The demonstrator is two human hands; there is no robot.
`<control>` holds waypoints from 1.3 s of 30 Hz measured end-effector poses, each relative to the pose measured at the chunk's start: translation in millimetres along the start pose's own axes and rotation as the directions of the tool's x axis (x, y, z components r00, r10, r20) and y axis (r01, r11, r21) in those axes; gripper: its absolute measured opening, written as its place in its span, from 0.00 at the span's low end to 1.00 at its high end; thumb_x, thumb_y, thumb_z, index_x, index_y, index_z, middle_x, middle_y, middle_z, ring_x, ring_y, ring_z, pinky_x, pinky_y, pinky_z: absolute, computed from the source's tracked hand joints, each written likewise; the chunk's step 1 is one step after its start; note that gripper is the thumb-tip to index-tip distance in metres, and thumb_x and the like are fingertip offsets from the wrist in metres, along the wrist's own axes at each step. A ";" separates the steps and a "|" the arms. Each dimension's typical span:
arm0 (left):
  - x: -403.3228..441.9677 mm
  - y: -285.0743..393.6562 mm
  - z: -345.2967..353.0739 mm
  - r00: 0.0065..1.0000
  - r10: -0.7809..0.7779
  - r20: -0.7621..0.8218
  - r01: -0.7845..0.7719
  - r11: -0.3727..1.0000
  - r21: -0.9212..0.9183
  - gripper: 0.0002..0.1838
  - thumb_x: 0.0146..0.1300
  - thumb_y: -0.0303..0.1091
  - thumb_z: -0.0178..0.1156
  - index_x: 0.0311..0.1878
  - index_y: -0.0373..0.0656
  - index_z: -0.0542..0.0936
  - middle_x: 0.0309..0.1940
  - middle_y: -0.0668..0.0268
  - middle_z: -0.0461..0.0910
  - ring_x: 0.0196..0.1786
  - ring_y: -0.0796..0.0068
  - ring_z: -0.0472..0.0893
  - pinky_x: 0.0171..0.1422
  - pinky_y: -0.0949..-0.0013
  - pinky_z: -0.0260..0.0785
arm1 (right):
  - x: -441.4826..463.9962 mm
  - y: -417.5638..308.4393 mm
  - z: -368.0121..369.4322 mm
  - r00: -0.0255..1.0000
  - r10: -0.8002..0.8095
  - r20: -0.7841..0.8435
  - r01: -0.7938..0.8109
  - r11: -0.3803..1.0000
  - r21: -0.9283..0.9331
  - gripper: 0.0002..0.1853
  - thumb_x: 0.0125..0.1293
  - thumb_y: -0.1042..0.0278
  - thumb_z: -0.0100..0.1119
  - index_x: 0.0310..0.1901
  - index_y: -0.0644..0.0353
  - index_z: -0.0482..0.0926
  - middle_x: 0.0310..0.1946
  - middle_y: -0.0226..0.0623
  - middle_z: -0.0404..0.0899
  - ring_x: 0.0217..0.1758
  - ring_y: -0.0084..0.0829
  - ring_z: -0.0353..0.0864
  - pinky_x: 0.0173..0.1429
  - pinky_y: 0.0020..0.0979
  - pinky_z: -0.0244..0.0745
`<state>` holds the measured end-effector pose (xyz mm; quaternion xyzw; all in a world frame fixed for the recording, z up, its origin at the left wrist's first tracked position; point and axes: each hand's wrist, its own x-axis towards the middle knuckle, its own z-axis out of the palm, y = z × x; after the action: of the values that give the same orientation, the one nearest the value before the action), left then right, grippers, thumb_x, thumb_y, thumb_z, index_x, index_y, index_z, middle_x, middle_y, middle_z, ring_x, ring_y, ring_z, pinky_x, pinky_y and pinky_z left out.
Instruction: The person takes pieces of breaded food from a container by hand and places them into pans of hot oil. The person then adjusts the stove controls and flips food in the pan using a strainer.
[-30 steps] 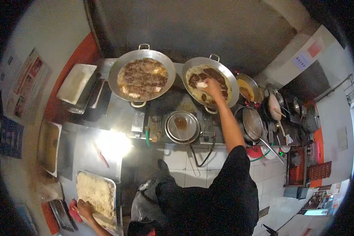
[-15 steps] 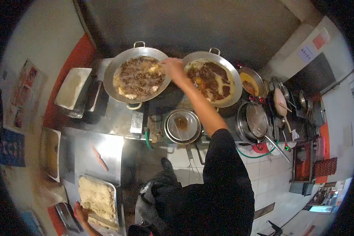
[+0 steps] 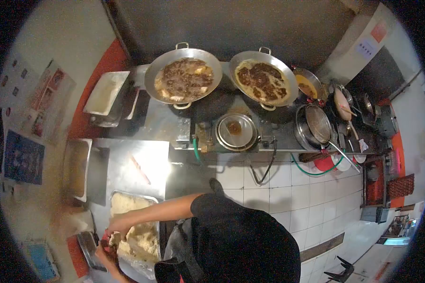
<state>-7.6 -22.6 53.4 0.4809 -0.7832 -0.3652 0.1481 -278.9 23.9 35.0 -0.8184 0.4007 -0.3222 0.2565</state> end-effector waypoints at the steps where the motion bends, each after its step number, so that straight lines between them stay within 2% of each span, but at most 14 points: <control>1: -2.3 -10.7 4.1 0.996 0.068 -0.065 -0.067 0.997 0.025 0.24 0.63 0.35 0.57 0.58 0.29 0.75 0.55 0.53 0.77 0.56 0.59 0.76 0.55 0.59 0.74 | 10.5 -12.8 2.3 0.998 0.015 0.061 -0.024 0.990 0.136 0.28 0.46 0.59 0.76 0.50 0.59 0.80 0.41 0.45 0.83 0.48 0.47 0.81 0.50 0.45 0.76; 4: -5.0 -48.9 18.2 0.877 0.339 -0.342 -0.291 0.939 0.184 0.34 0.43 0.20 0.74 0.57 0.32 0.72 0.39 0.48 0.79 0.39 0.47 0.78 0.49 0.54 0.71 | 27.1 -15.0 20.1 0.997 -0.024 0.079 0.006 0.975 0.223 0.25 0.40 0.57 0.77 0.42 0.57 0.82 0.36 0.43 0.83 0.42 0.48 0.82 0.44 0.46 0.76; 7: -24.2 7.0 21.0 0.956 0.272 -0.106 -0.232 0.928 0.290 0.24 0.64 0.31 0.61 0.64 0.37 0.73 0.63 0.55 0.71 0.62 0.61 0.74 0.62 0.62 0.74 | 30.0 -13.4 30.6 0.997 -0.056 0.054 0.049 0.992 0.120 0.22 0.41 0.55 0.76 0.38 0.57 0.83 0.32 0.42 0.84 0.39 0.47 0.83 0.40 0.45 0.76; 9: -27.9 19.0 24.0 0.955 0.214 -0.204 -0.204 0.976 0.070 0.30 0.57 0.27 0.67 0.64 0.36 0.72 0.63 0.55 0.72 0.62 0.60 0.74 0.66 0.60 0.70 | 25.3 -15.6 24.8 0.996 -0.046 0.075 0.041 0.997 0.067 0.22 0.42 0.53 0.75 0.37 0.57 0.84 0.31 0.42 0.84 0.36 0.48 0.83 0.39 0.44 0.76; 14: -41.3 31.1 13.7 0.914 0.210 -0.348 -0.183 0.977 0.108 0.42 0.44 0.31 0.76 0.64 0.33 0.70 0.63 0.52 0.73 0.66 0.57 0.72 0.73 0.56 0.61 | -43.9 -12.9 -74.5 0.924 0.383 0.004 -0.346 0.830 0.438 0.24 0.51 0.48 0.70 0.43 0.59 0.86 0.31 0.40 0.86 0.29 0.40 0.84 0.39 0.40 0.78; 18: -41.1 37.0 34.7 0.931 0.114 -0.346 -0.109 0.993 0.035 0.38 0.49 0.22 0.71 0.66 0.38 0.68 0.64 0.54 0.71 0.66 0.59 0.70 0.73 0.56 0.58 | -183.6 42.8 -176.7 0.779 0.520 -0.351 -0.258 0.776 0.575 0.24 0.58 0.54 0.70 0.52 0.60 0.83 0.44 0.40 0.86 0.45 0.27 0.83 0.53 0.30 0.77; 21: -34.1 89.9 68.9 0.887 0.336 -0.317 -0.377 0.923 -0.079 0.38 0.49 0.23 0.72 0.65 0.38 0.69 0.64 0.53 0.70 0.66 0.57 0.70 0.72 0.56 0.60 | -328.6 25.4 -280.7 0.392 0.696 -0.602 -0.620 0.683 0.386 0.27 0.57 0.54 0.74 0.55 0.60 0.82 0.47 0.41 0.86 0.45 0.31 0.85 0.51 0.34 0.79; 22: -41.1 7.5 68.2 0.942 0.062 -0.330 -0.011 0.988 0.154 0.37 0.50 0.26 0.72 0.65 0.38 0.69 0.65 0.50 0.70 0.67 0.54 0.70 0.72 0.55 0.59 | -371.0 11.3 -310.5 0.225 0.741 -0.633 -0.677 0.586 0.445 0.27 0.57 0.53 0.74 0.55 0.60 0.82 0.45 0.40 0.86 0.43 0.29 0.85 0.50 0.34 0.80; 27: -50.3 71.0 92.5 0.941 0.104 -0.322 -0.010 0.959 0.283 0.39 0.51 0.28 0.73 0.68 0.34 0.68 0.66 0.47 0.70 0.69 0.51 0.69 0.74 0.54 0.58 | -671.3 57.7 -393.3 -0.102 0.586 -0.804 -0.949 0.186 0.256 0.29 0.59 0.57 0.70 0.59 0.65 0.78 0.53 0.49 0.82 0.55 0.40 0.82 0.60 0.38 0.74; 28: -50.7 86.5 94.2 0.942 -0.113 -0.317 0.193 0.953 0.234 0.39 0.53 0.29 0.72 0.68 0.37 0.68 0.67 0.50 0.70 0.70 0.53 0.68 0.75 0.54 0.57 | -688.7 52.5 -413.6 -0.250 0.710 -0.658 -0.917 0.043 0.396 0.28 0.60 0.57 0.68 0.59 0.62 0.78 0.56 0.49 0.80 0.59 0.43 0.79 0.63 0.40 0.72; 31: -47.8 100.8 98.6 0.950 -0.154 -0.271 0.210 0.959 0.191 0.37 0.53 0.32 0.73 0.66 0.40 0.70 0.64 0.54 0.74 0.68 0.54 0.70 0.72 0.56 0.62 | -780.1 89.4 -428.2 -0.026 0.684 -0.729 -0.950 -0.245 -0.196 0.30 0.61 0.49 0.67 0.59 0.63 0.78 0.50 0.54 0.82 0.54 0.52 0.81 0.57 0.48 0.74; 32: -44.3 117.7 101.8 0.947 -0.189 -0.260 0.245 0.949 0.201 0.35 0.53 0.33 0.73 0.65 0.40 0.71 0.62 0.54 0.75 0.67 0.55 0.71 0.70 0.57 0.63 | -770.1 91.5 -439.3 -0.203 0.753 -0.626 -0.828 -0.473 -0.300 0.30 0.61 0.47 0.67 0.57 0.63 0.79 0.52 0.54 0.81 0.54 0.53 0.81 0.55 0.49 0.75; 37: -67.0 145.9 103.2 0.923 -0.218 -0.317 0.270 0.954 0.130 0.29 0.51 0.32 0.72 0.58 0.43 0.76 0.54 0.61 0.80 0.54 0.61 0.78 0.60 0.60 0.70 | -946.0 208.5 -501.6 -0.052 0.542 -0.838 -0.997 -0.083 0.008 0.19 0.61 0.63 0.65 0.51 0.63 0.84 0.44 0.50 0.86 0.46 0.47 0.85 0.51 0.42 0.77; 39: -83.0 132.0 96.7 0.905 -0.242 -0.350 0.312 0.937 0.157 0.28 0.51 0.33 0.72 0.57 0.44 0.77 0.53 0.61 0.80 0.53 0.61 0.79 0.59 0.60 0.70 | -804.7 183.6 -502.1 0.181 0.305 -0.935 -0.966 -0.121 -0.227 0.18 0.64 0.63 0.65 0.54 0.59 0.83 0.50 0.43 0.85 0.50 0.47 0.84 0.52 0.44 0.76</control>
<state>-108.2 126.2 90.9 0.6544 -0.7052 -0.2135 0.1700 -1116.2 503.1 -16.8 -0.2769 0.9290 -0.1082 -0.2205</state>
